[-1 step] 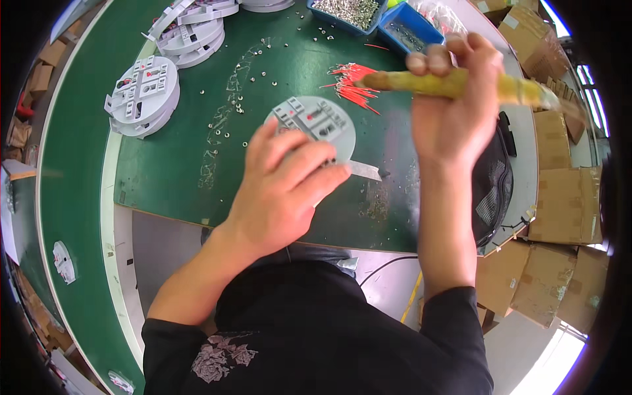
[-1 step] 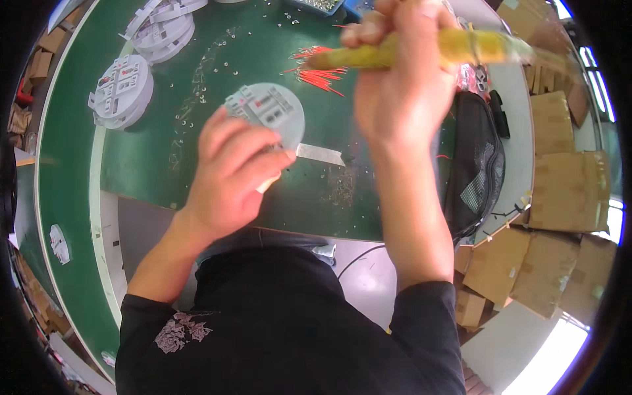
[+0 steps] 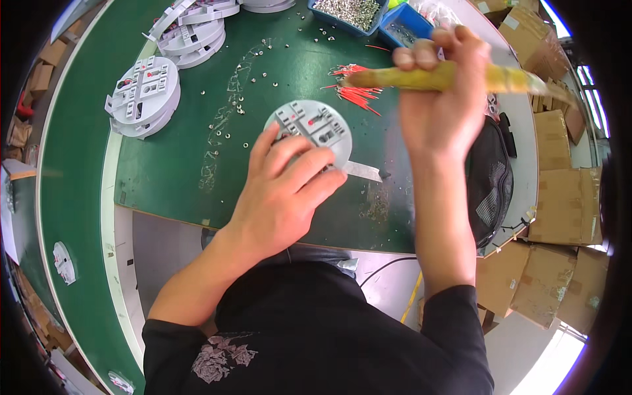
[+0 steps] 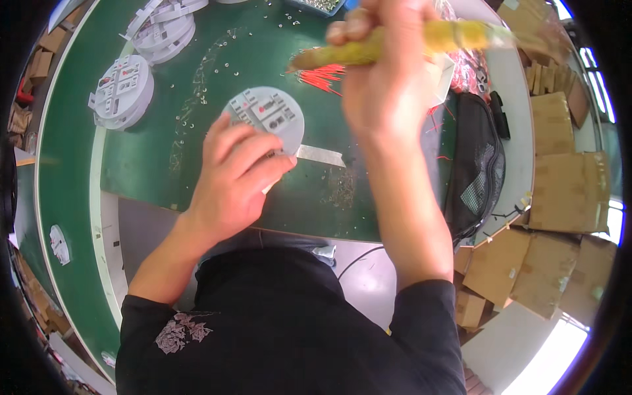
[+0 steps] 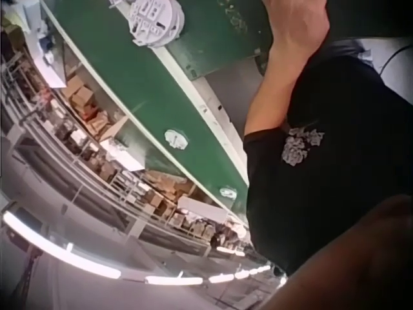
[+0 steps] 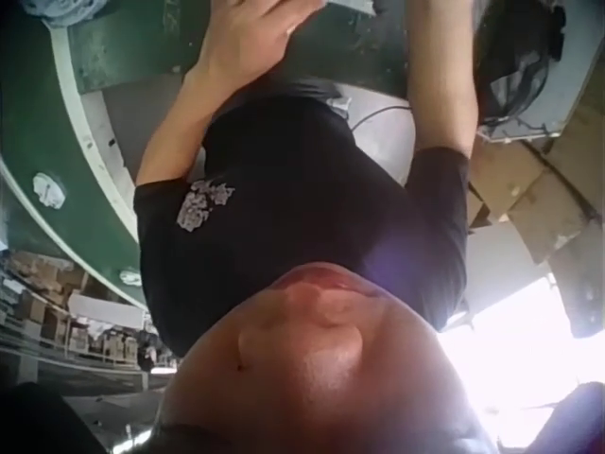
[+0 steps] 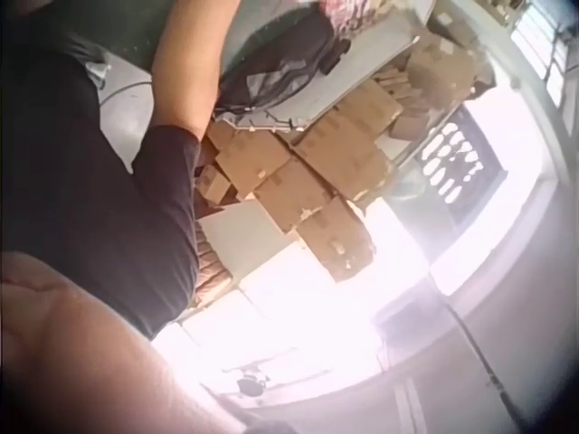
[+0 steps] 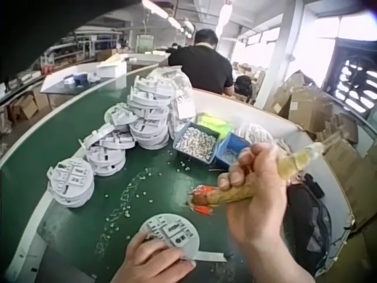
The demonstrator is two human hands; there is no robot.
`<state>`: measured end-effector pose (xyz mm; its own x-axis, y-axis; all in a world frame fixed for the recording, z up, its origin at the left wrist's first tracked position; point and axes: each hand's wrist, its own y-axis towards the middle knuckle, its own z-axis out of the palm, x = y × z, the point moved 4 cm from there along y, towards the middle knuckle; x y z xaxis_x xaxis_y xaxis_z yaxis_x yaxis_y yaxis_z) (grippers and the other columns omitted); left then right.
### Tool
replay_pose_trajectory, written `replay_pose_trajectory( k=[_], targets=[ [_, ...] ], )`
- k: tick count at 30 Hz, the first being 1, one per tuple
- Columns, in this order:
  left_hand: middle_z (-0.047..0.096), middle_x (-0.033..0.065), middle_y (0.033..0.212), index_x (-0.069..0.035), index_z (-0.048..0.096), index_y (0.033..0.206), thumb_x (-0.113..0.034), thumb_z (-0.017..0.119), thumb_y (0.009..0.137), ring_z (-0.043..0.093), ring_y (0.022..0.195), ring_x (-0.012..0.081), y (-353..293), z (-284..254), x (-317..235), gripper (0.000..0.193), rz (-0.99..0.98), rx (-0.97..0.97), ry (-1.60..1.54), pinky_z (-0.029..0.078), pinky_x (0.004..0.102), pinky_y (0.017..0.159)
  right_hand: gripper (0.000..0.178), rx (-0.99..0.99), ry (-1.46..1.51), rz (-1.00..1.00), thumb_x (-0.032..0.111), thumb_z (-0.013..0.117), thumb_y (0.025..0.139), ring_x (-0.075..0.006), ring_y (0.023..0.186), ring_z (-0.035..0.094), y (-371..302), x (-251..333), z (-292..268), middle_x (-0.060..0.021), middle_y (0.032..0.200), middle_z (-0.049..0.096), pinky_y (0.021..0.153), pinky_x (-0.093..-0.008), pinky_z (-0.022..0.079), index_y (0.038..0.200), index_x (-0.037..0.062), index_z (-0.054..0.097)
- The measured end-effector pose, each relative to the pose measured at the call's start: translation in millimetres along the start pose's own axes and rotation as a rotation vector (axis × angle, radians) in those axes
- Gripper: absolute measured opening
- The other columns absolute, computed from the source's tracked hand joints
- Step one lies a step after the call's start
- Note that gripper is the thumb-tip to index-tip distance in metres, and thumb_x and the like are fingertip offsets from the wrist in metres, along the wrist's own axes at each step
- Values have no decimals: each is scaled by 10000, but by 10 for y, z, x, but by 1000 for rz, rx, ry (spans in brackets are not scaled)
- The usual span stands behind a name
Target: Manually assembling and applying adhesive to small components on circular electronic boards at a workstation.
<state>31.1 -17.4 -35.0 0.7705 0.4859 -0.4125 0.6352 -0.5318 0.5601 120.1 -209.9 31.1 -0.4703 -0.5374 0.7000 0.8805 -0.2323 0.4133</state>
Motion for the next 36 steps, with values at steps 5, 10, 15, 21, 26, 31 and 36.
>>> replay_pose_trajectory(
  k=[5,10,15,21,26,31,36],
  targets=[
    [638,-5,1122,-108,729,986,-48,739,768,569,1107,242,-108,10,39,226,-87,76,-58,362,576,1123,299,2,-70,53,300,598,1047,-155,768,503,78,-661,104,-48,927,537,735,-382,478,1170,35,535],
    [653,30,1077,-100,715,975,-22,752,746,609,1034,249,-53,-133,95,245,-165,-34,-196,432,493,1066,313,12,-145,92,324,586,1051,-153,774,487,122,-884,99,-46,949,523,741,-385,468,1167,39,530],
    [678,91,1007,-36,692,1024,11,690,853,657,886,198,-45,-342,458,177,-433,-331,-494,534,316,868,308,-9,-64,101,330,589,1049,-148,779,474,95,-790,119,-44,970,539,746,-375,459,1145,41,543],
    [680,92,1096,-11,659,1162,-67,626,970,653,951,158,32,-218,719,203,-875,-288,-1093,542,325,828,289,135,91,119,398,581,1044,-131,773,455,-104,-418,254,-5,972,543,740,-348,431,1150,129,595],
    [695,97,1016,39,646,1161,-16,609,961,684,899,156,45,-147,645,211,-895,-178,-1414,571,308,798,288,223,180,115,437,573,1039,-123,770,445,-262,-203,288,16,968,547,735,-332,419,1153,177,621],
    [708,105,979,40,659,1136,18,614,950,707,880,161,79,-118,513,192,-872,-193,-1373,593,304,822,296,344,247,111,469,563,1034,-120,767,441,-324,-122,297,27,956,553,727,-321,414,1158,209,633],
    [720,106,965,32,655,1139,45,634,930,716,869,165,107,-124,379,210,-818,-182,-1330,586,278,790,340,317,164,84,487,497,1055,-112,700,440,-435,30,201,28,890,541,677,-321,431,1174,199,631]
  ],
)
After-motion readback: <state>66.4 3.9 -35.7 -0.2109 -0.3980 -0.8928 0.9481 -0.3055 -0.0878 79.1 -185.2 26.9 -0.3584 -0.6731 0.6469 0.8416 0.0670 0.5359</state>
